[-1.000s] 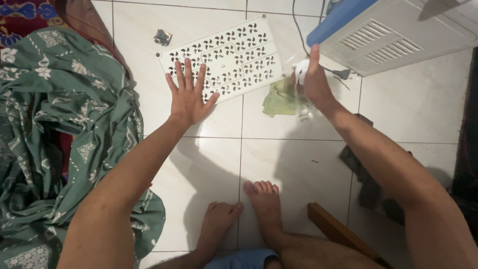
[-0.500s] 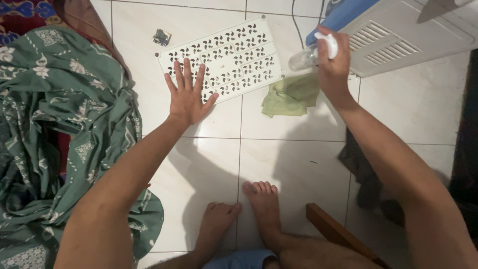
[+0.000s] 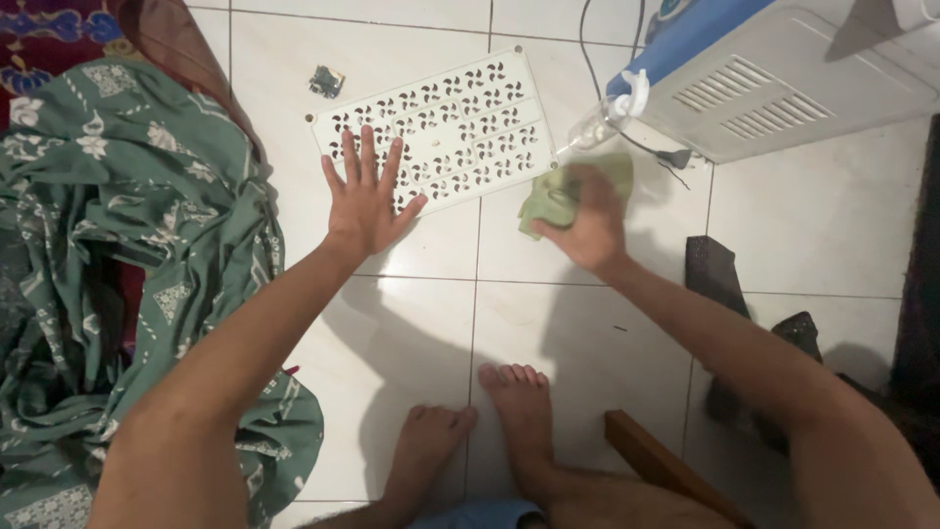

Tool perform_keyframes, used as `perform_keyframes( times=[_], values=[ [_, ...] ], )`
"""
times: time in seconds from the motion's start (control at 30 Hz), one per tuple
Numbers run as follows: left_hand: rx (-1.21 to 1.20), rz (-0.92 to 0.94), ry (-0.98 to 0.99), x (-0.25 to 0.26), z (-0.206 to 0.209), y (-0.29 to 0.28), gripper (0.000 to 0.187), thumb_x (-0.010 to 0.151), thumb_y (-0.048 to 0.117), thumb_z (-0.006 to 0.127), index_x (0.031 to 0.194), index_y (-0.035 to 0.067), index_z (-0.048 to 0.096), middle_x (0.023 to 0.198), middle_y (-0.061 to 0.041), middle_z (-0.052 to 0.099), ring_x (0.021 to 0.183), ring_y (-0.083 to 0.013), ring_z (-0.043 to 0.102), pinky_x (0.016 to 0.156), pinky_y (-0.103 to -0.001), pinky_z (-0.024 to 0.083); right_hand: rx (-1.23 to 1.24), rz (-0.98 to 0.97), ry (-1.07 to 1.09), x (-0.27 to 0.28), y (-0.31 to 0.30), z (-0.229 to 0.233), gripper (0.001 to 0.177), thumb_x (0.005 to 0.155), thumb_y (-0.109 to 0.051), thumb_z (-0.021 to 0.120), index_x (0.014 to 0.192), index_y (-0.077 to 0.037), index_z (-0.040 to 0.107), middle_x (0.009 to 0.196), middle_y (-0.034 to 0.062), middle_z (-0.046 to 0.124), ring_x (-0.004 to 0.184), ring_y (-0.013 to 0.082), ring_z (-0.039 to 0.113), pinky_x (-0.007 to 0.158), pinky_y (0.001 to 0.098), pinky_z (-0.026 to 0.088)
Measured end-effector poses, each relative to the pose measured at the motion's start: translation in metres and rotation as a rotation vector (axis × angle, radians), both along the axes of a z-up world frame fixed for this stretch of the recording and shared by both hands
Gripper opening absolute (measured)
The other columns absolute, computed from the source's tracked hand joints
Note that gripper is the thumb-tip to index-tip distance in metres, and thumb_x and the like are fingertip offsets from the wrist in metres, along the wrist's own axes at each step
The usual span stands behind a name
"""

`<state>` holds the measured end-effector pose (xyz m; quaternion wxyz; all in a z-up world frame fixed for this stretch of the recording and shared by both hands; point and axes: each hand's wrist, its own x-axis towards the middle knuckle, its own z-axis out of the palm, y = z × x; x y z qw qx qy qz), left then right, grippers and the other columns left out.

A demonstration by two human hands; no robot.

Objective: The person cleans a perforated metal panel with a spray bottle and cloth, then assembles a light fixture by inserting white plastic rods into the panel's holes. The person handles the panel, spray bottle, cloth, and rods, and secures the rods into the panel.

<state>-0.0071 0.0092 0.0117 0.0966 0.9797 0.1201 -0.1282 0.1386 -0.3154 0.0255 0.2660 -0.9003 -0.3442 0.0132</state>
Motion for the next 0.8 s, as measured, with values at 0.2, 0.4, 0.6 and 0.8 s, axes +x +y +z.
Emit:
perform_keyframes(
  times=[0.2, 0.4, 0.6, 0.8],
  values=[
    [-0.029, 0.033, 0.008, -0.001, -0.002, 0.008, 0.094, 0.097, 0.071, 0.029, 0.166, 0.013, 0.003, 0.168, -0.029, -0.007, 0.152, -0.0510, -0.012, 0.114, -0.077, 0.001, -0.265, 0.190, -0.342, 0.011, 0.002, -0.023, 0.061, 0.086, -0.034, 0.081, 0.136, -0.010, 0.055, 0.121, 0.0135, 0.062, 0.123, 0.0344, 0.056, 0.112, 0.0565, 0.034],
    [0.066, -0.017, 0.037, -0.008, 0.011, 0.027, 0.099, 0.093, 0.075, 0.033, 0.166, 0.012, 0.009, 0.169, -0.029, -0.006, 0.154, -0.0505, -0.012, 0.114, -0.077, 0.001, -0.285, 0.211, 0.075, 0.003, -0.011, -0.011, 0.047, 0.090, -0.019, 0.073, 0.133, -0.010, 0.057, 0.116, 0.0144, 0.065, 0.106, 0.0372, 0.064, 0.093, 0.0454, 0.051],
    [-0.014, -0.060, 0.101, 0.033, 0.032, 0.002, 0.124, 0.073, 0.094, 0.040, 0.165, 0.019, 0.005, 0.169, -0.023, -0.009, 0.153, -0.0454, -0.014, 0.115, -0.077, -0.004, 0.001, 0.077, 0.207, 0.006, 0.026, 0.029, 0.048, 0.100, -0.023, 0.070, 0.138, -0.003, 0.048, 0.121, 0.0228, 0.062, 0.105, 0.0435, 0.064, 0.087, 0.0477, 0.052],
    [-0.039, -0.106, -0.027, 0.051, 0.010, -0.033, 0.131, 0.070, 0.091, 0.052, 0.167, 0.017, 0.005, 0.169, -0.027, -0.008, 0.153, -0.0486, -0.013, 0.115, -0.076, -0.007, 0.107, 0.233, -0.244, 0.071, 0.106, 0.026, 0.047, 0.089, 0.001, 0.068, 0.133, -0.015, 0.071, 0.149, 0.0171, 0.050, 0.133, 0.0386, 0.055, 0.107, 0.0427, 0.052]
  ],
)
